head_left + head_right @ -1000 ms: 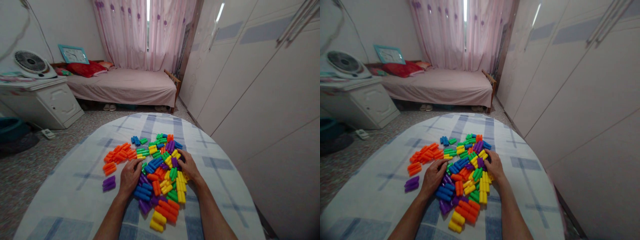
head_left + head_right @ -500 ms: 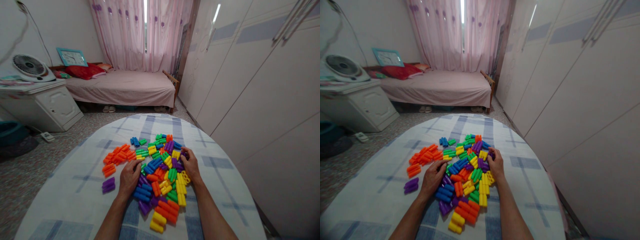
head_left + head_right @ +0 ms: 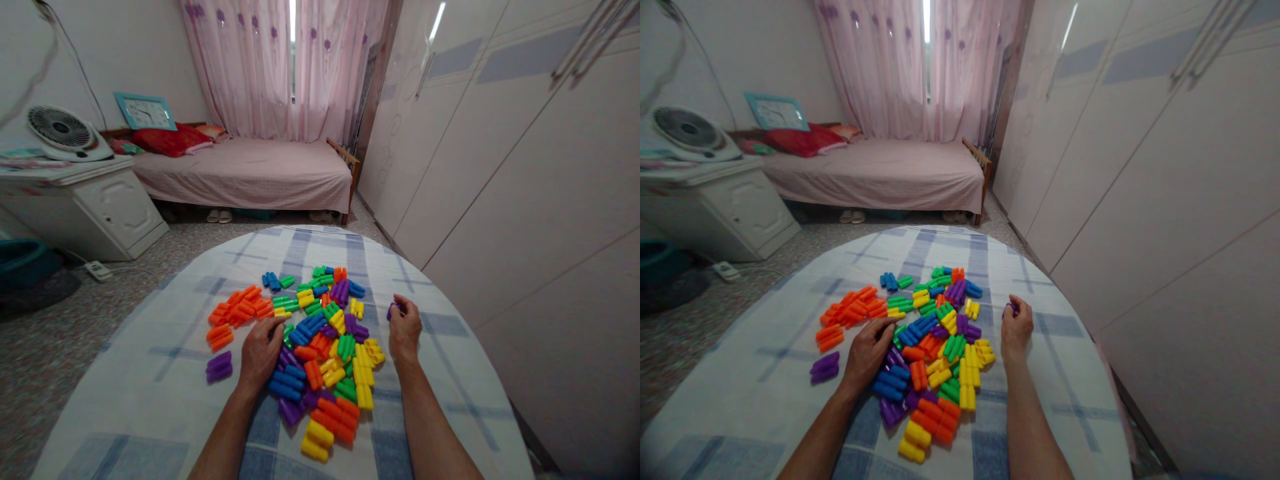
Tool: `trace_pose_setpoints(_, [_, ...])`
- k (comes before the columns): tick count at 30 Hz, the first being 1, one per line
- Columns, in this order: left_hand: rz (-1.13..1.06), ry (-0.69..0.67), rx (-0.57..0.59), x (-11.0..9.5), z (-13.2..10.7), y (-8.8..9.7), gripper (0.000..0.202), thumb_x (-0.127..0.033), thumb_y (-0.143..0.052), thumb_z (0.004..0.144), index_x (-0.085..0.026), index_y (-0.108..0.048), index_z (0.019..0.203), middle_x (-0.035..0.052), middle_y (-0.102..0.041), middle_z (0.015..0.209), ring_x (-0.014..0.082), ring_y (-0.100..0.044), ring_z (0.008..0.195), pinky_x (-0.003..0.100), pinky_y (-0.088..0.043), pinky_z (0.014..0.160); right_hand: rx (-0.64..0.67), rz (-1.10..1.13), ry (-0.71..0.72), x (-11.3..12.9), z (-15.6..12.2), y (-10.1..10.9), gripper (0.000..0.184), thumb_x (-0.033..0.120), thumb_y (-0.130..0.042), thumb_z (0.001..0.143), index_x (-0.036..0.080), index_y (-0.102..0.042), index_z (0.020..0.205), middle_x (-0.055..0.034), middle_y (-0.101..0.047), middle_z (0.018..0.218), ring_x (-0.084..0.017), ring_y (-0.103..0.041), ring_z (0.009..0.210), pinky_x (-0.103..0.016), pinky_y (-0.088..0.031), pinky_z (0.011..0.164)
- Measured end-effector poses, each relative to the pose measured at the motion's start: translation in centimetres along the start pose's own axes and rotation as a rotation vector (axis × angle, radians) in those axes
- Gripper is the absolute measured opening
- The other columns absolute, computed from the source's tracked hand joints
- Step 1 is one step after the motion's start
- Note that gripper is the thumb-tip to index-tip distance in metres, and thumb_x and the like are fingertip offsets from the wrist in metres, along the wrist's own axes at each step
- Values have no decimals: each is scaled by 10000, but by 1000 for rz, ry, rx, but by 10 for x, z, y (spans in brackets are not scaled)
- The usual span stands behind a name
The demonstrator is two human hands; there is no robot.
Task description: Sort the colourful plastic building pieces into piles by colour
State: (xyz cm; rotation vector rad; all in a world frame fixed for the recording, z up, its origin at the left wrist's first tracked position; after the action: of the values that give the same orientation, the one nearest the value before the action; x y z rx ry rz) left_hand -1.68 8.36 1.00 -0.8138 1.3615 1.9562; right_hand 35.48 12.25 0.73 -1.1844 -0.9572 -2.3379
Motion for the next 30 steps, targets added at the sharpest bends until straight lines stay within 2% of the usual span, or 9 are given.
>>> trace_pose_setpoints(6, [4, -6, -6, -2, 0, 0, 299, -355, -441, 853, -202, -670, 969, 57, -688, 988, 217, -619, 967, 374, -470, 888, -99, -121, 169, 38, -3, 15, 294, 270, -443, 768, 158, -640, 955, -119, -624, 1000, -243, -540, 978, -403, -401, 909])
trace_pose_setpoints(8, [4, -5, -7, -2, 1, 1, 300, -355, -442, 852, -199, -671, 969, 58, -688, 991, 219, -619, 972, 378, -470, 891, 38, -20, 221, 54, -6, 6, 250, 300, -463, 805, 176, -637, 935, -94, -636, 956, -217, -568, 902, -363, -446, 829])
trace_pose_setpoints(11, [5, -1, -12, -2, 0, 1, 295, -348, -447, 848, -202, -674, 966, 59, -691, 991, 221, -621, 971, 381, -473, 891, 443, 105, 305, 77, -23, -23, 190, 325, -499, 824, 204, -644, 842, -44, -648, 842, -168, -588, 755, -293, -470, 695])
trace_pose_setpoints(13, [9, 4, -12, -2, 0, 1, 295, -344, -449, 848, -203, -676, 970, 60, -692, 994, 221, -622, 969, 380, -474, 889, 644, 109, 334, 85, -36, -37, 167, 332, -542, 807, 207, -650, 824, -27, -649, 810, -155, -585, 715, -282, -468, 674])
trace_pose_setpoints(17, [10, -2, -15, -2, 0, 1, 296, -347, -455, 848, -202, -679, 976, 53, -695, 990, 216, -626, 962, 372, -477, 884, 837, 126, 249, 84, -50, -47, 287, 376, -628, 758, 201, -648, 985, -17, -667, 852, -162, -609, 746, -287, -476, 691])
trace_pose_setpoints(20, [5, -11, -18, -3, 0, 1, 292, -344, -456, 848, -207, -680, 976, 48, -698, 982, 211, -631, 954, 360, -482, 875, 904, 167, 186, 81, -54, -50, 275, 374, -628, 759, 188, -657, 960, -19, -676, 848, -165, -620, 754, -285, -477, 689])
trace_pose_setpoints(25, [3, -8, -10, -3, 0, 1, 297, -346, -449, 856, -205, -682, 976, 54, -696, 990, 214, -627, 964, 368, -475, 886, 895, 309, 103, 75, -50, -53, 217, 362, -614, 765, 176, -644, 874, -16, -674, 799, -154, -622, 699, -269, -480, 641])
trace_pose_setpoints(27, [2, -2, -7, -3, 0, 1, 298, -348, -449, 854, -208, -684, 974, 55, -696, 990, 216, -625, 966, 371, -473, 886, 764, 362, 47, 69, -37, -47, 236, 374, -628, 748, 175, -634, 875, -21, -676, 807, -157, -628, 707, -278, -491, 662])
trace_pose_setpoints(30, [-5, 5, -5, -2, 0, 1, 301, -353, -451, 851, -212, -685, 977, 55, -693, 1000, 219, -621, 979, 372, -470, 892, 455, 381, -43, 51, -11, -23, 281, 407, -612, 750, 173, -617, 906, -27, -679, 781, -155, -629, 675, -303, -502, 692])
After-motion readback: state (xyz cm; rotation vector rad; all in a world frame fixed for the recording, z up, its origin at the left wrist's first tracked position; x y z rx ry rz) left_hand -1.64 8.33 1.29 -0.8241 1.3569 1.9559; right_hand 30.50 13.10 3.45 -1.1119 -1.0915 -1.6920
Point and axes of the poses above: each hand's wrist, its own z-axis towards the middle knuckle, its own y-axis out of the back of the hand, x = y × z, the point moved 8 cm from there along z, towards the middle knuckle
